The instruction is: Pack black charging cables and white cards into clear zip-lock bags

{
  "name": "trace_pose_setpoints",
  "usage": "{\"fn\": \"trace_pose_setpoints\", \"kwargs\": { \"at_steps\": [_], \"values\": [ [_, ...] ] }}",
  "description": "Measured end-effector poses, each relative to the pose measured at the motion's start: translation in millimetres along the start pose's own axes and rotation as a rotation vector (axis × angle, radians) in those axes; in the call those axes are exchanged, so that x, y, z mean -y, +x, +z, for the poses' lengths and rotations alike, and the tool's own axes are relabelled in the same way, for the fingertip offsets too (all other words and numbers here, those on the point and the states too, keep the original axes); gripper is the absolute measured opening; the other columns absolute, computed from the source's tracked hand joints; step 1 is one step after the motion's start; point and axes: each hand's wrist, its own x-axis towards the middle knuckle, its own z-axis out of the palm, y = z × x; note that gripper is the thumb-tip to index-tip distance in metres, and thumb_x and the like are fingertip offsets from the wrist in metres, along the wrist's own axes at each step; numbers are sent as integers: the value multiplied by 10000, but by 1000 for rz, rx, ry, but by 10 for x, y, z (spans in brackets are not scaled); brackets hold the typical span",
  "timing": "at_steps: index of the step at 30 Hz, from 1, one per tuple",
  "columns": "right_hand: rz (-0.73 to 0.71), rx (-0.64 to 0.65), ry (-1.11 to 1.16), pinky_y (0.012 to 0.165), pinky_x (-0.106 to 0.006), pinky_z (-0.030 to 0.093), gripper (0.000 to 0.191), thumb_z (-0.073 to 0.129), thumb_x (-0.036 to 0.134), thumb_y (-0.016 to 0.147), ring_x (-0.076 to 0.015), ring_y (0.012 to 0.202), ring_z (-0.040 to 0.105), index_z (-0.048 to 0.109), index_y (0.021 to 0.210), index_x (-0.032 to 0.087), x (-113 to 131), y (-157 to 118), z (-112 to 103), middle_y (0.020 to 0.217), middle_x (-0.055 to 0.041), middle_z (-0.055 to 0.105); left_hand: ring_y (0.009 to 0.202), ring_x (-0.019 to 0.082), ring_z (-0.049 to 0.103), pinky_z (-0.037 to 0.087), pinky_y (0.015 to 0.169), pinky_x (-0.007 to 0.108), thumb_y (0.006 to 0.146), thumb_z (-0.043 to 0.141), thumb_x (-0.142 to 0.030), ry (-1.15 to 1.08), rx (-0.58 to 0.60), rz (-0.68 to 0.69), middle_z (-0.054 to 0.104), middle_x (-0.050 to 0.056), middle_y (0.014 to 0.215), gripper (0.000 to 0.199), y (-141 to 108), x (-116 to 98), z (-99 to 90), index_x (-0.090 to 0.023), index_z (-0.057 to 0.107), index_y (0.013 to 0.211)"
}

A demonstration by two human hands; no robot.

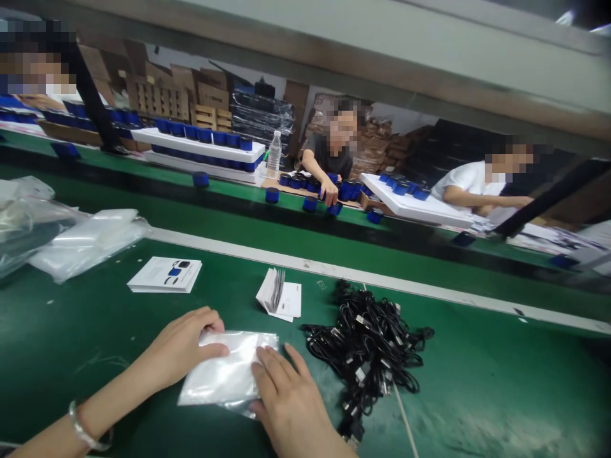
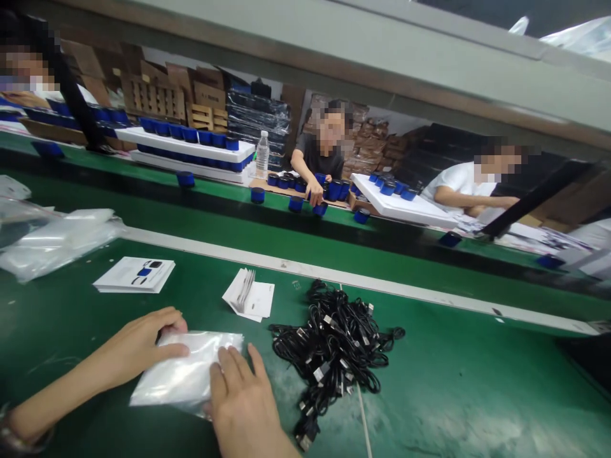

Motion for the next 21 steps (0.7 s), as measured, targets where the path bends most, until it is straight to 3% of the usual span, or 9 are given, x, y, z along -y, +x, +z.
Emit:
{"fn": "trace_pose_setpoints", "kwargs": {
  "at_steps": [2,5,9,12,14,16,18,21],
  "values": [
    [53,-93,-35,958,-445,453,316,663,286,831,-269,1034,625,613,1090,111,52,-2,50,1128,-156,675,632,168,581,394,600,261,748,599,-375,8,-16,27,602,-26,678,178,13,7,29,-234,640,647],
    [81,-198,-60,933,-458,471,314,622,261,851,-284,1044,615,589,1133,126,146,10,106,1122,-156,671,756,186,615,422,680,266,822,515,-403,-19,-61,79,658,-7,779,265,22,14,54,-259,704,705],
    [189,-183,-20,886,-413,513,417,613,254,853,-275,1008,627,505,1242,148,188,-14,114,1135,-145,658,913,216,627,450,806,276,860,453,-459,-111,-137,89,707,15,951,344,-15,22,24,-254,729,864],
    [391,-182,160,896,-383,509,536,616,273,841,-284,1098,575,417,1324,153,157,-6,-6,1242,-155,576,911,222,655,478,786,263,850,469,-511,-182,-158,39,734,15,967,372,-72,22,-33,-245,721,912],
    [517,-216,383,893,-328,503,487,554,238,861,-239,1078,582,419,1324,169,145,43,-121,1240,-132,557,904,220,668,495,756,248,835,489,-535,-218,-156,11,744,7,959,379,-106,18,-65,-246,713,936],
    [591,-223,625,820,-277,512,365,506,210,865,-191,943,620,523,1227,166,155,121,-226,1113,-102,604,829,207,682,510,712,238,829,494,-550,-277,-121,-18,752,1,871,394,-135,14,-80,-241,704,955],
    [629,-203,801,705,-241,498,203,510,218,851,-164,783,614,654,980,154,180,199,-299,891,-64,639,772,199,684,518,693,241,824,497,-563,-318,-78,-36,746,-2,816,406,-173,8,-72,-241,691,977],
    [699,-214,893,588,-217,425,197,574,234,801,-136,628,537,632,629,160,228,263,-337,641,-5,565,982,248,639,497,829,295,809,509,-566,-190,-225,-5,719,23,1007,421,-299,-15,-15,-255,642,1060]
  ]
}}
